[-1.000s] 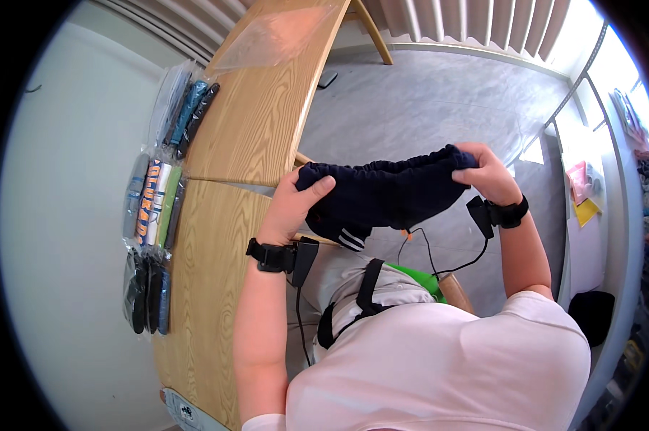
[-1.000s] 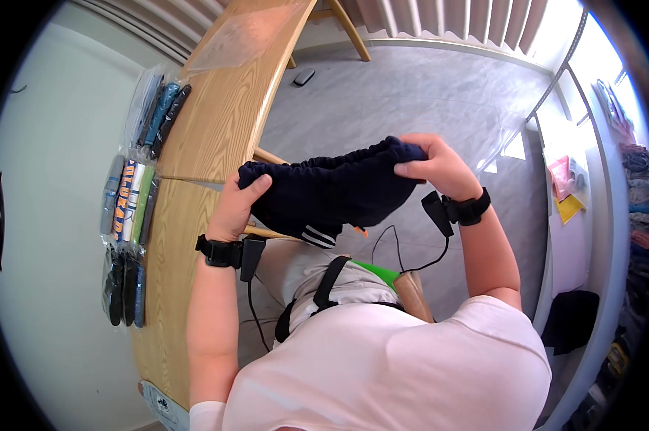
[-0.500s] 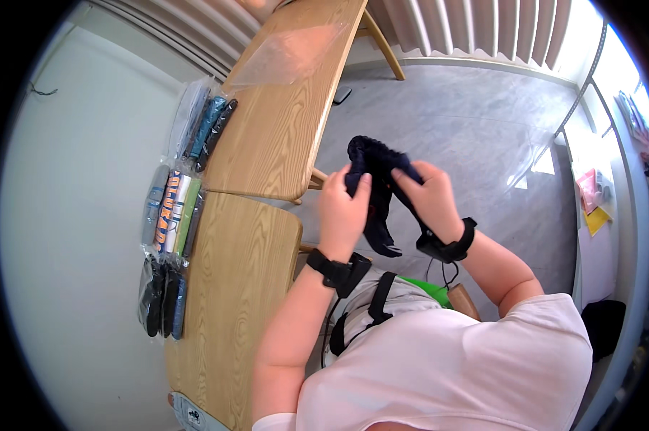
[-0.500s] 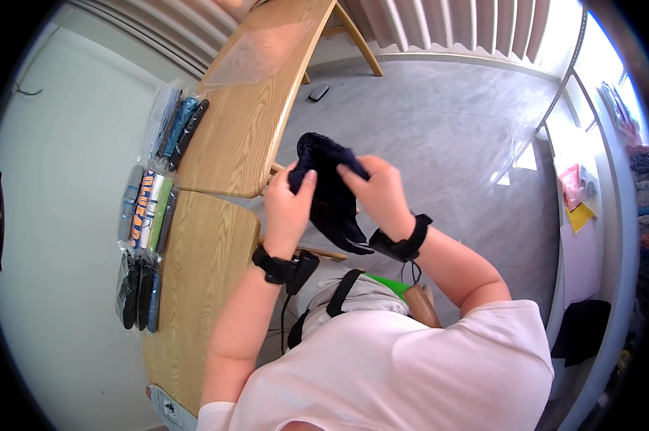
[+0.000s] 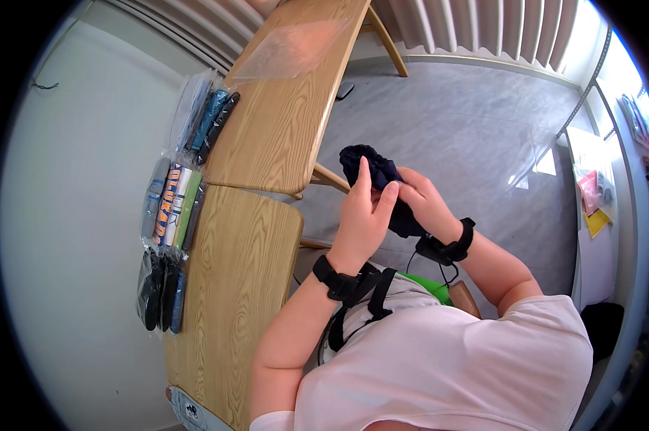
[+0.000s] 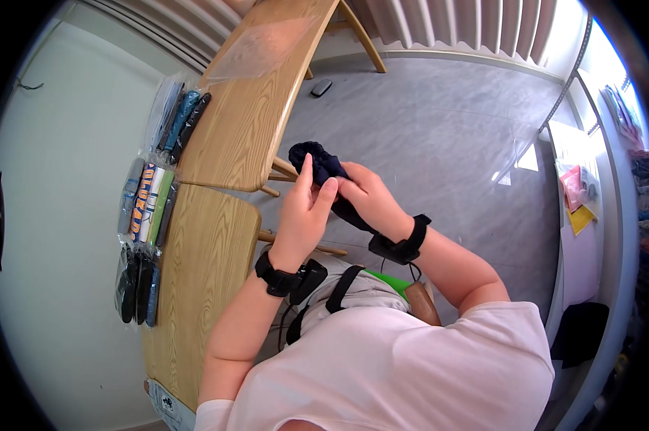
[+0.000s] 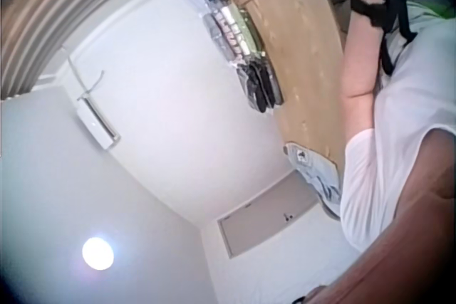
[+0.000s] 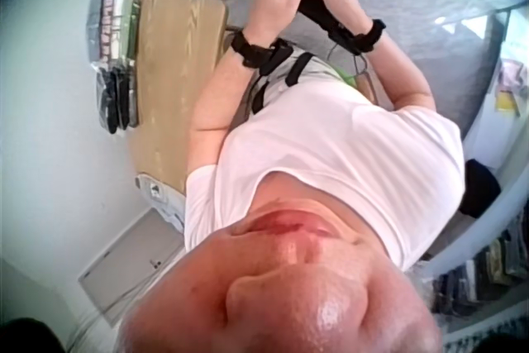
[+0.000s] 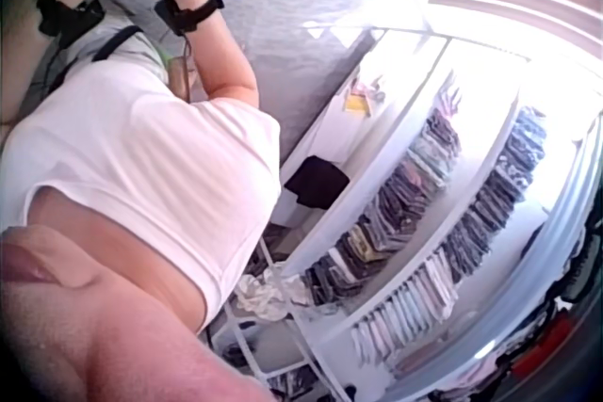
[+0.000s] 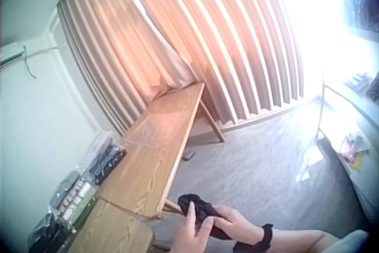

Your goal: Fold various items of clothing including a dark sweatshirt and denim shorts, and place them into plastic bags.

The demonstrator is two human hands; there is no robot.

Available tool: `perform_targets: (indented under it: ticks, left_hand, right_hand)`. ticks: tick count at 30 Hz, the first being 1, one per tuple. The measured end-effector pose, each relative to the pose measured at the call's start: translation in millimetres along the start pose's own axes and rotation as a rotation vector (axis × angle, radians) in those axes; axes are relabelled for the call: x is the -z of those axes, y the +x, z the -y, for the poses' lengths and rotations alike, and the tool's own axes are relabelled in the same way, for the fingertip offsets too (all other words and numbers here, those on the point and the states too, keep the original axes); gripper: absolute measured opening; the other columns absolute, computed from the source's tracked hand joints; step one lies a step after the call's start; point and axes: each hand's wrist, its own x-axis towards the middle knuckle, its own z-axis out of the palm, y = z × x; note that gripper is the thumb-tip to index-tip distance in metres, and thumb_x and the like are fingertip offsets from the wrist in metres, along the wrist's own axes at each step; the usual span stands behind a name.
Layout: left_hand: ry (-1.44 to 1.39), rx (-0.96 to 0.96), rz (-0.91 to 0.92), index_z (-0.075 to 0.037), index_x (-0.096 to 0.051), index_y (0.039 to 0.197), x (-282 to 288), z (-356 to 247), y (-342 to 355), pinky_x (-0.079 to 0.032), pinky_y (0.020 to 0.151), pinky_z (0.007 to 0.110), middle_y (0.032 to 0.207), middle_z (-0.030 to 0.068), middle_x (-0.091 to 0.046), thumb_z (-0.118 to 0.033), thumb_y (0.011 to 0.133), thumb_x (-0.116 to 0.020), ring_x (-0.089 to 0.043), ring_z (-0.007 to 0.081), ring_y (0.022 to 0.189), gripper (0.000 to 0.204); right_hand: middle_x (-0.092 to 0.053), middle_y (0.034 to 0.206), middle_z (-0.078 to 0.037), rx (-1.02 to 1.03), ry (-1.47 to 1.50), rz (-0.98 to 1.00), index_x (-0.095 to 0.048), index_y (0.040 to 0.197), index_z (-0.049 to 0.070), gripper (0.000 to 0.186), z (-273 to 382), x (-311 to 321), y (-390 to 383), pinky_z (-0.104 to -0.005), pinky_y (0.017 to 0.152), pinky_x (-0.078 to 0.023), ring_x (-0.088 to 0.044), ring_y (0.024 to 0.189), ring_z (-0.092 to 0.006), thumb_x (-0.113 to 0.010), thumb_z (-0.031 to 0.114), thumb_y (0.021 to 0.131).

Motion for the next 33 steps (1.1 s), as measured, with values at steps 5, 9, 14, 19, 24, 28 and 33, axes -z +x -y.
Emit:
perform_targets:
  ticks: [5,9,14,19,24,28,33]
  left_hand:
    - [-0.061,-0.061,0.064,0.008,-0.032,0.134,15,7,-4,-0.05,0.064,0.031,0.079,0.0114,-0.062,-0.016,0.086,-0.058,-0.061,0.0204,0.066,0.06]
    - [0.581,0.058,0.367,-0.003,-0.043,0.131,43,-26,11,-0.049,0.074,0.036,0.097,0.0139,-0.061,-0.022,0.077,-0.067,-0.06,0.0317,0.084,0.062]
    - [0.654,-0.321,0.207,-0.007,-0.052,0.118,44,-15,12,-0.044,0.085,0.039,0.101,0.0114,-0.061,-0.026,0.068,-0.078,-0.057,0.0294,0.097,0.059]
    - [0.712,-0.118,0.39,-0.001,-0.059,0.096,44,-25,18,-0.046,0.077,0.037,0.095,0.0142,-0.06,-0.02,0.069,-0.075,-0.058,0.0317,0.089,0.036]
    - [0.61,-0.283,0.274,0.0,-0.059,0.093,65,-44,27,-0.045,0.073,0.031,0.082,0.0116,-0.055,-0.01,0.069,-0.073,-0.056,0.026,0.078,0.029]
    - [0.626,-0.312,0.269,0.001,-0.058,0.092,80,-82,31,-0.042,0.069,0.028,0.079,0.0097,-0.052,-0.007,0.068,-0.073,-0.052,0.024,0.073,0.029]
    - [0.753,-0.302,0.293,0.002,-0.057,0.091,98,-133,31,-0.042,0.069,0.028,0.078,0.0088,-0.051,-0.002,0.067,-0.073,-0.051,0.023,0.073,0.029]
  right_hand:
    - [-0.062,0.094,-0.011,0.005,-0.09,0.21,-0.053,0.117,-0.002,0.044,-11,15,-4,-0.0289,0.08,-0.046,-0.058,0.087,-0.0161,-0.058,0.003,0.073]
    - [-0.063,0.099,-0.01,-0.034,0.028,0.236,-0.053,0.119,-0.002,0.046,-12,20,-9,-0.0275,0.081,-0.046,-0.058,0.09,-0.0147,-0.051,-0.005,0.073]
    - [-0.063,0.102,-0.011,-0.045,0.081,0.245,-0.053,0.119,-0.002,0.045,3,11,-12,-0.0272,0.083,-0.045,-0.058,0.092,-0.0148,-0.052,-0.003,0.074]
    - [-0.059,0.108,-0.011,0.255,-0.196,0.277,-0.052,0.118,0.001,0.047,2,32,-6,-0.0319,0.092,-0.042,-0.055,0.101,-0.0208,-0.058,0.001,0.072]
    - [-0.058,0.112,-0.01,0.266,-0.548,0.191,-0.053,0.115,0.008,0.049,-37,88,-14,-0.0361,0.095,-0.04,-0.052,0.107,-0.0262,-0.063,0.002,0.068]
    - [-0.058,0.111,-0.01,0.035,-0.617,0.211,-0.054,0.114,0.01,0.049,-98,106,-36,-0.0358,0.095,-0.041,-0.052,0.108,-0.0268,-0.065,0.002,0.068]
    - [-0.059,0.106,-0.01,0.028,-0.52,0.155,-0.055,0.113,0.011,0.049,-157,87,-50,-0.0359,0.091,-0.042,-0.053,0.103,-0.0279,-0.066,0.003,0.066]
